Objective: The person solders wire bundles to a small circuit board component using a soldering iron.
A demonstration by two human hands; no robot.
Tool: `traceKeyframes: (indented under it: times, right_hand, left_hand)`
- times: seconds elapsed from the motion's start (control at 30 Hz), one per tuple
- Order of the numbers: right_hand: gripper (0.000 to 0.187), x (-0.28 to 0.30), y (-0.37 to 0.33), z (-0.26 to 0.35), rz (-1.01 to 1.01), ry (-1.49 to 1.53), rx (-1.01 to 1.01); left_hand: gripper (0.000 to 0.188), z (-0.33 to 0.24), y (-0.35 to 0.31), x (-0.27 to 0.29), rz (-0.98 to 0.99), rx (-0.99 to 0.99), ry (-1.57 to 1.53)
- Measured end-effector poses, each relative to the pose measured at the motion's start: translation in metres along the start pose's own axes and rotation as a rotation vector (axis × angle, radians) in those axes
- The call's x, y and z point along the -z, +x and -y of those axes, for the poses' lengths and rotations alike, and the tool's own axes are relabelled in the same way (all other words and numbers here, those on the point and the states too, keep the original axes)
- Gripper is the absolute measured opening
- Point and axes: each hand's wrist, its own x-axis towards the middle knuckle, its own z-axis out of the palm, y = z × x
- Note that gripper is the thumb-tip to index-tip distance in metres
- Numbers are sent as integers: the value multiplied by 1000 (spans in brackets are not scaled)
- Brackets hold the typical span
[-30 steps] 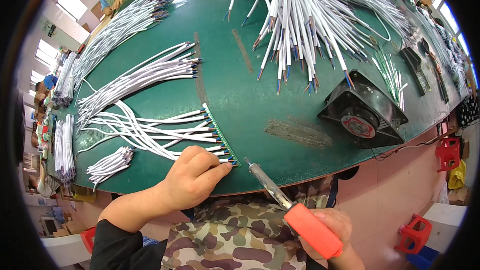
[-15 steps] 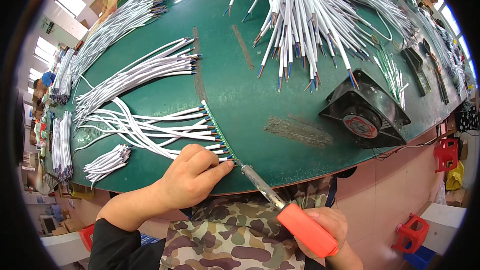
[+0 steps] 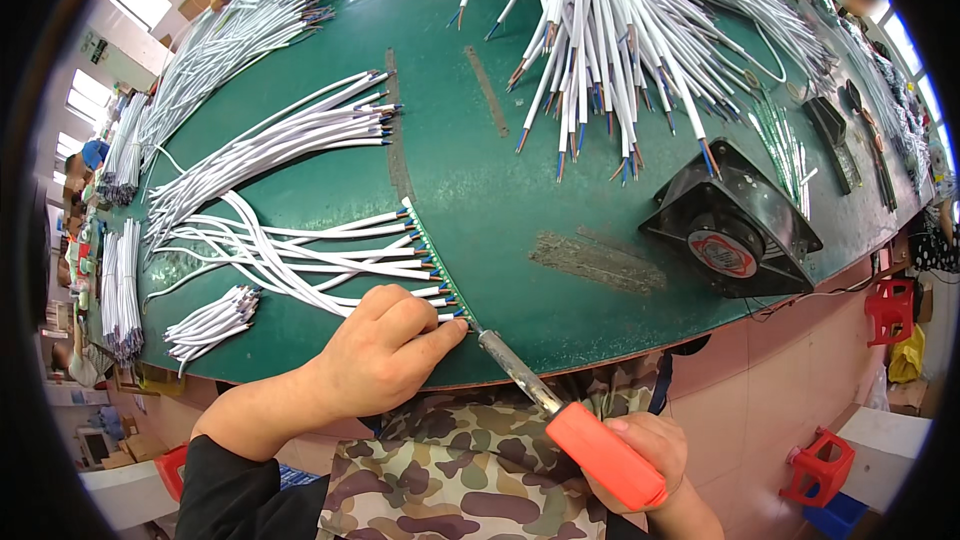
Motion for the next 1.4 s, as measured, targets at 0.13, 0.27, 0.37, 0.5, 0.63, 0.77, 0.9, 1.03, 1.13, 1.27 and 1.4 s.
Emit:
traceKeyframes:
  times: [0.13,0.27,0.37,0.5,0.63,0.77,0.9,1.03,1.13,1.27,1.4]
  right_hand:
    - [38,4,2,-3,31,-40,98]
    - [52,10,6,-2,143,26,95]
    - [49,7,-6,-12,118,22,115]
    - [48,4,0,-9,59,78,110]
    - [48,2,0,-10,55,50,132]
    - [50,6,1,-10,43,-13,178]
    - [22,9,8,7,18,41,30]
    - [13,9,6,3,-33,-51,51]
    - [15,8,2,2,-35,-67,63]
    - [19,10,6,7,1,-42,47]
    - [24,8,6,5,-13,-65,95]
  left_hand:
    - [35,1,2,1,20,4,-5]
    - [35,1,1,1,14,0,0]
    - [35,0,1,1,16,-2,4]
    - [35,-1,1,0,20,6,7]
    - [35,-2,2,1,28,9,9]
    - [34,-2,1,1,8,12,6]
    - [34,0,1,-1,-2,1,14]
    - [35,0,0,-2,-12,1,21]
    - [35,0,0,-1,-14,-7,20]
    - [34,-1,1,-1,-19,-12,25]
    - [34,-1,-1,-1,-17,-4,34]
